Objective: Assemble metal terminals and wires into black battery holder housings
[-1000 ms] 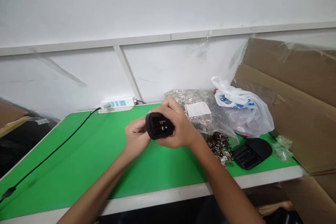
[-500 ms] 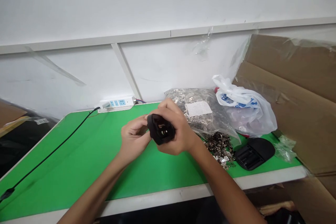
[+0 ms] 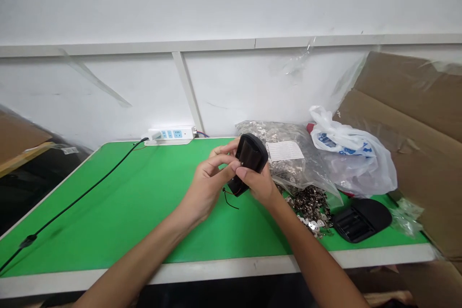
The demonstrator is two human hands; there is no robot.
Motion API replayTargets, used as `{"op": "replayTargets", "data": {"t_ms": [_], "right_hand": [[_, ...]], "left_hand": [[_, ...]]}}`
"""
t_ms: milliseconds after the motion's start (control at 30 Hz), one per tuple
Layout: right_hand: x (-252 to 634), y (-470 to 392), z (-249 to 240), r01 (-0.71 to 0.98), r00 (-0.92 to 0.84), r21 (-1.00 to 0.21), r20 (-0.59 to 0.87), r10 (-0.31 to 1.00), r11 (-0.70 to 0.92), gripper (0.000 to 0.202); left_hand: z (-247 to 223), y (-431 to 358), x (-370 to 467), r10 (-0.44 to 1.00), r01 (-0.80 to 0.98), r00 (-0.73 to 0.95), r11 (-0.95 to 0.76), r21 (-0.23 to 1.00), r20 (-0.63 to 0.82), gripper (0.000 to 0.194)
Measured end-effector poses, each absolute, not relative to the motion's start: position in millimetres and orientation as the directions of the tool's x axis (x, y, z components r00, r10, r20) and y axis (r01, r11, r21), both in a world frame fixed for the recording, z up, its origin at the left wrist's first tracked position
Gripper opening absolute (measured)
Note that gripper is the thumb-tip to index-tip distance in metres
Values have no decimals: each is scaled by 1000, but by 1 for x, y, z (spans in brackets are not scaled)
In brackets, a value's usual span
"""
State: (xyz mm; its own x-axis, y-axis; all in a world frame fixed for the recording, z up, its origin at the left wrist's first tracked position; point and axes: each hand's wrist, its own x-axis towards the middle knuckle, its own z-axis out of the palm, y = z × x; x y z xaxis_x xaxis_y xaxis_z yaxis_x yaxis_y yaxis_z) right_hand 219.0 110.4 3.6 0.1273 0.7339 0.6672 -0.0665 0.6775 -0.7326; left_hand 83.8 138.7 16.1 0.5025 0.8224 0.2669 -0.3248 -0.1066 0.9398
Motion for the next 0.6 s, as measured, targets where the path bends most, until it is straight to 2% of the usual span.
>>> {"op": "replayTargets", "data": {"t_ms": [100, 267, 467, 600], "right_hand": [[218, 112, 2, -34, 149, -721, 681, 717, 692, 40], [219, 113, 2, 41, 148, -723, 687, 711, 690, 40], [226, 113, 0, 63, 52, -724, 690, 722, 687, 30], [233, 106, 11, 195, -20, -683, 714, 699, 704, 21]], "left_hand": [[13, 138, 86, 829, -358, 504, -54, 932, 242, 26], [9, 140, 87, 825, -365, 504, -64, 929, 255, 26], [5, 142, 86, 816, -348, 534, -28, 937, 222, 32], [3, 143, 86, 794, -335, 558, -53, 941, 243, 35]]}}
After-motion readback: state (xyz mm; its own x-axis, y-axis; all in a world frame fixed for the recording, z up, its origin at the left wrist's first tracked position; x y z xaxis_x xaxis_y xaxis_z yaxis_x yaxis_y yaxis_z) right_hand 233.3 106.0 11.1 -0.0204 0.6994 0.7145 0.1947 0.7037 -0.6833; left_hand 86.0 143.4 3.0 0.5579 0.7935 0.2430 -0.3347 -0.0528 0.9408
